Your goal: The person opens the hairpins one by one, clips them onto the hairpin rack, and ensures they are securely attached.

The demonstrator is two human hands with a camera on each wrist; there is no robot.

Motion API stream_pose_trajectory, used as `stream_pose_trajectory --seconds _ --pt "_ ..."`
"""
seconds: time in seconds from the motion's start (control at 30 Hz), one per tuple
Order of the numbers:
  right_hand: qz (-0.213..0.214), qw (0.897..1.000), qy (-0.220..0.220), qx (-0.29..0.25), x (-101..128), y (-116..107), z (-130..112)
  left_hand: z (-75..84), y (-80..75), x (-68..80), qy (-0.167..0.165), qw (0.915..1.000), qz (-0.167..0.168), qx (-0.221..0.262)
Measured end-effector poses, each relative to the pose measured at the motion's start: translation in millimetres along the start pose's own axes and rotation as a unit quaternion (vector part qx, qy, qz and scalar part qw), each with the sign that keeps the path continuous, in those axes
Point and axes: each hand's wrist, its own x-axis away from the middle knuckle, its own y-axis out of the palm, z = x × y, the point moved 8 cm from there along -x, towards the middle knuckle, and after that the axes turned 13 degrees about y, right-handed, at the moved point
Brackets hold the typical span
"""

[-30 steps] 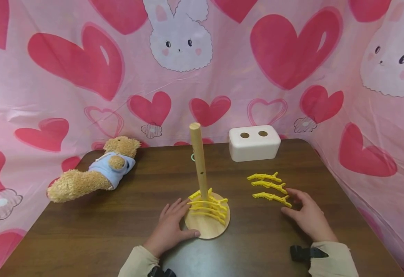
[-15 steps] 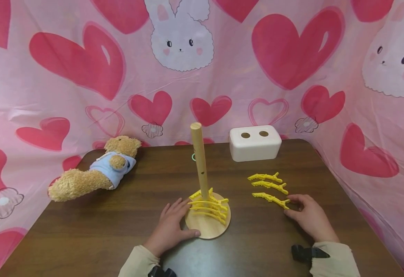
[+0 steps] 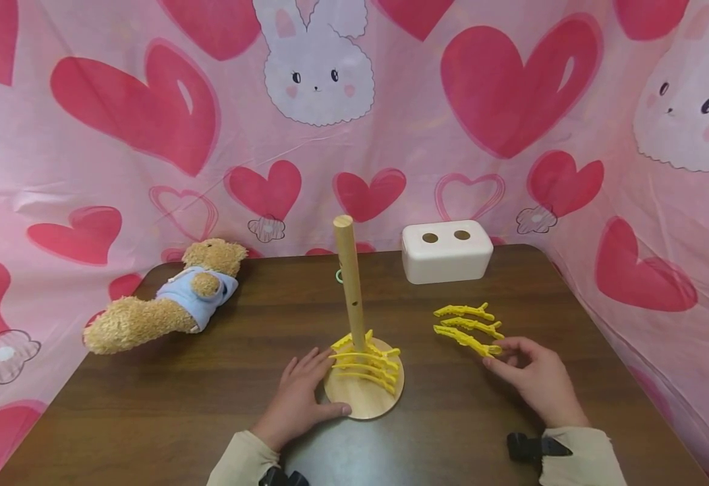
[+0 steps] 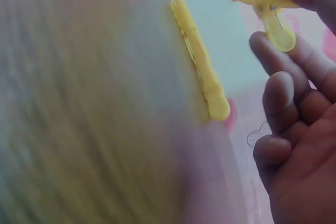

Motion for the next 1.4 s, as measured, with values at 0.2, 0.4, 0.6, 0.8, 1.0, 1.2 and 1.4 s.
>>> stream_pose_trajectory --seconds 0.2,0.4,0.6,0.8,1.0,1.2,1.4 --pt "-0.001 1.0 -0.013 -0.02 5 3 -11 0.2 -0.7 0.1 0.001 1.0 0.002 0.003" --pt "-0.011 0.999 -0.02 -0.037 10 6 -19 0.5 -0.7 0.6 0.003 1.0 0.001 0.003" --pt "-0.012 0.997 -0.035 -0.061 15 9 -24 1.4 -1.3 0.9 0.005 1.0 0.003 0.002" --pt "-0.009 0.997 -0.044 -0.069 19 10 -31 1.3 -1.0 1.5 0.003 1.0 0.001 0.001" --pt "-0.008 0.995 -0.061 -0.084 24 10 -41 0.8 -0.8 1.4 0.002 1.0 0.001 0.003" --pt "-0.001 0.993 -0.076 -0.089 29 8 -51 0.5 -0.6 0.7 0.001 1.0 -0.001 0.002" --pt "0.001 0.992 -0.083 -0.095 33 8 -60 0.3 -0.5 0.8 0.005 1.0 0.006 0.001"
